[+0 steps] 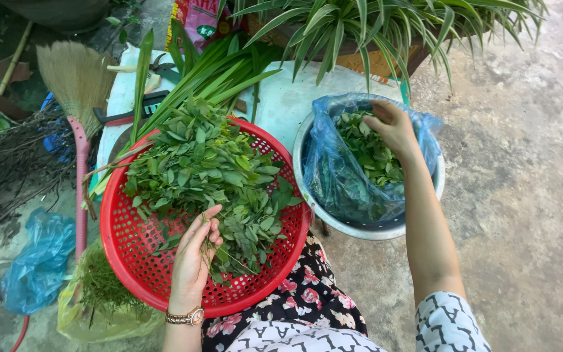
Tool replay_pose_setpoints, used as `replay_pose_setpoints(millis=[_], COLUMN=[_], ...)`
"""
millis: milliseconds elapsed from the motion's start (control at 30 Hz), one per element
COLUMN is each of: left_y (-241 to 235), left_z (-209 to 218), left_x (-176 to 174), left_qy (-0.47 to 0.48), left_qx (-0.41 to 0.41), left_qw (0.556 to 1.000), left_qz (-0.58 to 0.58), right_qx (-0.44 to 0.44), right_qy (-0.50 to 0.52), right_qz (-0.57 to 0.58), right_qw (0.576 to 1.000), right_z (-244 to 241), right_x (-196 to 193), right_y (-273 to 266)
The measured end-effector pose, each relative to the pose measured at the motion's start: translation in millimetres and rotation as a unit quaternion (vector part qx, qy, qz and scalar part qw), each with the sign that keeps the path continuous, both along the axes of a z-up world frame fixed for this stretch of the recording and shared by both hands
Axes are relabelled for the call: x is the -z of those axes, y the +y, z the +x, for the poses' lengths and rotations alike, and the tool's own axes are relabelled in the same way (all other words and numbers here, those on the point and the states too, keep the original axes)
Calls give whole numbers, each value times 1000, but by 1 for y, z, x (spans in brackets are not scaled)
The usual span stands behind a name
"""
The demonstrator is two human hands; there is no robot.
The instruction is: The person sits and repeatedly picks leafy stems from a red basket, plucks leaves by hand, and places them into a blue plastic bag inside a metal bowl. The stems are discarded into a yellow bag on the floor.
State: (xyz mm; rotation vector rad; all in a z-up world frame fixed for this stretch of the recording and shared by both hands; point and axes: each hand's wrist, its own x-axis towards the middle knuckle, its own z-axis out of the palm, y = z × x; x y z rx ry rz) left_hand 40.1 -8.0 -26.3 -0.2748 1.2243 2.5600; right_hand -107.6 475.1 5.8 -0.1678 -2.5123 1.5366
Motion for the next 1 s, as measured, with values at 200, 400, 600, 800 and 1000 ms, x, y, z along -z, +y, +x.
replay_pose_setpoints(millis=[200, 400, 600, 800, 1000], left_y=[-77, -198, -284, -340, -351], left_z=[20, 93, 103, 23, -14], left_x=[-17, -16, 57, 173, 221], left_qy=[76, 130, -15, -132, -220], left_qx=[-134, -423, -459, -315, -232], left_qw=[988, 875, 837, 865, 854], left_qz=[34, -196, -298, -368, -409], right_qx=[-80, -277, -425, -450, -447], right_qy=[75, -23, -88, -92, -106], right_qz=[-107, -118, -107, -29, -19], right_qw=[988, 953, 894, 888, 888], right_z=[38, 81, 88, 98, 104], right_x=[-36, -41, -30, -17, -14], right_y=[-78, -202, -298, -328, -337])
